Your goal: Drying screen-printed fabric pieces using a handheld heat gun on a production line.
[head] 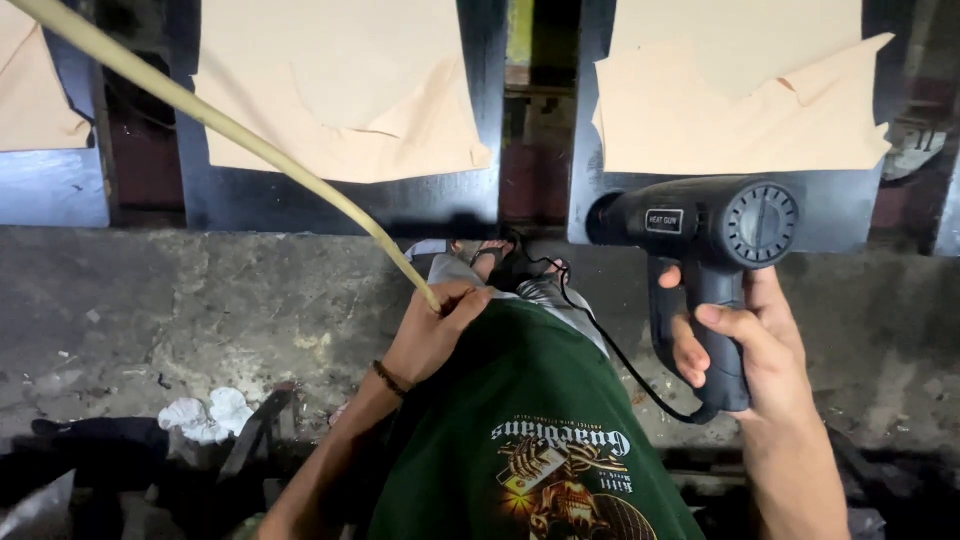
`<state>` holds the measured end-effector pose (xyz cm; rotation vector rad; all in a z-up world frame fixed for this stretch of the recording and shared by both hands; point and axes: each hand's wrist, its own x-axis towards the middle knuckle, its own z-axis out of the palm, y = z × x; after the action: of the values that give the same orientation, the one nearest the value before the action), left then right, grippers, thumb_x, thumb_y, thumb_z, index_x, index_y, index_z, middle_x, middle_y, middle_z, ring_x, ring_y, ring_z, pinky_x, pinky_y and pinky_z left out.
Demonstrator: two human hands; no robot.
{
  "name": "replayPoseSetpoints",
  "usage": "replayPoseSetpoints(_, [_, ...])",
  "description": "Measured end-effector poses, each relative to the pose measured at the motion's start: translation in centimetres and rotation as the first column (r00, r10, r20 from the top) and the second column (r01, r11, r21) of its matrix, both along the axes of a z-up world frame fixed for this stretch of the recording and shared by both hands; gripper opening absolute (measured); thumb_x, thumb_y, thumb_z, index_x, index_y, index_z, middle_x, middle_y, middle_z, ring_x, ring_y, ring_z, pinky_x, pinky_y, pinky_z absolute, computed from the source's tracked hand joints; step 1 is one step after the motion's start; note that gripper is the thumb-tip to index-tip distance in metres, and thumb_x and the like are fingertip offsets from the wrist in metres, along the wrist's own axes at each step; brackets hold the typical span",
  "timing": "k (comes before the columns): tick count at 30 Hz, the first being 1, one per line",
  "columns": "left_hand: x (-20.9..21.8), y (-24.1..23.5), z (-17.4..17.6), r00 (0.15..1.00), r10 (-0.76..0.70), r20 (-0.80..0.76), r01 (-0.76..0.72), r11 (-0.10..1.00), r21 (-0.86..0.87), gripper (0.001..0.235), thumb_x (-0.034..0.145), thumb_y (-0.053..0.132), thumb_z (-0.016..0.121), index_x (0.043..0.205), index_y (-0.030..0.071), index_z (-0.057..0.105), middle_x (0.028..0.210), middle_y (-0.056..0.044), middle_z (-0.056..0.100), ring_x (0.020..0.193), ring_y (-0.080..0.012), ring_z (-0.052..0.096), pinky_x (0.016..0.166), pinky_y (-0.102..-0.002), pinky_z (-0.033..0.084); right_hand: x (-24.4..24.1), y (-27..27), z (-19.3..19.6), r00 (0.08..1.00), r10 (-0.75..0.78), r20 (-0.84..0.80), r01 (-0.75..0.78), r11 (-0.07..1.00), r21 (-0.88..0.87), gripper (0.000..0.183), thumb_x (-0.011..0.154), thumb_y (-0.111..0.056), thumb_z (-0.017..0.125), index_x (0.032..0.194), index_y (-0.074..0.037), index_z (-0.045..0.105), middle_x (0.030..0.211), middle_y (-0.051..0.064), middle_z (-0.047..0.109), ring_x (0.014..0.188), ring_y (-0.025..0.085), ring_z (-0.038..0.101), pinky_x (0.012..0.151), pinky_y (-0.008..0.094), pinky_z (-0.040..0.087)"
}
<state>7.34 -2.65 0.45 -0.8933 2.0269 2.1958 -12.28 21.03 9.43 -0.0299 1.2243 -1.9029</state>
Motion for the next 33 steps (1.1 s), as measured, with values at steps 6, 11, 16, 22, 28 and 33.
replayPoseSetpoints(6, [-0.3, -0.5, -0.2, 1.0, -0.005, 0.009, 0.006, 0.999, -0.031, 0.049, 0.103, 0.023, 0.063, 0.063, 0.019, 0.034, 0.059, 0.007, 0.032, 0.057, -0.0073, 0.031, 0.059, -0.028, 0.03, 0.8, -0.5, 0.4, 1.0, 0.004, 0.013, -0.004, 0.999, 0.033, 0.051, 0.088, 0.002, 0.059, 0.136, -0.007, 0.044, 0.119, 0.028, 0.058, 0.046, 0.018, 0.048, 0.034, 0.026, 0.044])
replayPoseSetpoints(11, [-0.8, -0.7, -1.0, 1.0, -0.03, 0.008, 0.03, 0.999, -0.031, 0.051, 0.103, 0.025, 0.063, 0.064, 0.02, 0.031, 0.06, 0.007, 0.028, 0.057, -0.0076, 0.028, 0.057, -0.028, 0.026, 1.6, -0.2, 0.9, 1.0, -0.009, 0.0, 0.009, 0.999, 0.051, 0.05, 0.089, 0.002, 0.058, 0.136, -0.006, 0.044, 0.119, 0.029, 0.058, 0.046, 0.017, 0.047, 0.034, 0.026, 0.043])
replayPoseSetpoints(16, [-2.2, -0.9, 0.0, 0.991, -0.061, -0.121, 0.062, 0.998, 0.002, 0.048, 0.102, 0.023, 0.059, 0.064, 0.018, 0.03, 0.061, 0.007, 0.025, 0.059, -0.004, 0.028, 0.111, -0.032, 0.049, 2.6, 0.8, 1.0, 0.998, -0.063, 0.026, 0.061, 0.994, 0.088, 0.049, 0.087, 0.001, 0.06, 0.133, -0.005, 0.045, 0.121, 0.03, 0.059, 0.045, 0.018, 0.046, 0.032, 0.025, 0.041])
replayPoseSetpoints(22, [-3.4, -0.7, 0.4, 0.993, -0.113, 0.017, 0.112, 0.993, 0.049, 0.047, 0.102, 0.024, 0.062, 0.06, 0.018, 0.042, 0.057, 0.007, 0.037, 0.054, -0.006, 0.037, 0.055, -0.028, 0.028, 2.6, 2.3, 1.3, 0.992, -0.117, 0.036, 0.115, 0.991, 0.068, 0.049, 0.088, 0.002, 0.058, 0.134, -0.006, 0.045, 0.121, 0.03, 0.057, 0.048, 0.019, 0.047, 0.035, 0.025, 0.042])
replayPoseSetpoints(28, [-5.3, 1.0, -0.5, 0.981, -0.158, -0.111, 0.162, 0.986, 0.034, 0.051, 0.102, 0.021, 0.06, 0.062, 0.019, 0.028, 0.053, 0.007, 0.026, 0.048, -0.0056, 0.031, 0.108, -0.035, 0.048, 1.5, 6.0, 1.2, 0.972, -0.234, 0.01, 0.233, 0.971, 0.054, 0.045, 0.087, 0.003, 0.061, 0.129, -0.005, 0.05, 0.12, 0.031, 0.057, 0.046, 0.019, 0.047, 0.035, 0.024, 0.043])
replayPoseSetpoints(33, [-7.2, 3.7, -0.1, 0.975, -0.22, -0.02, 0.22, 0.976, -0.005, 0.049, 0.104, 0.029, 0.06, 0.063, 0.017, 0.037, 0.059, 0.005, 0.028, 0.054, -0.0078, 0.032, 0.058, -0.029, 0.022, -0.7, 10.8, 1.3, 0.958, -0.286, -0.008, 0.285, 0.955, 0.081, 0.05, 0.086, -0.001, 0.063, 0.134, -0.009, 0.051, 0.119, 0.026, 0.059, 0.046, 0.017, 0.046, 0.036, 0.023, 0.041])
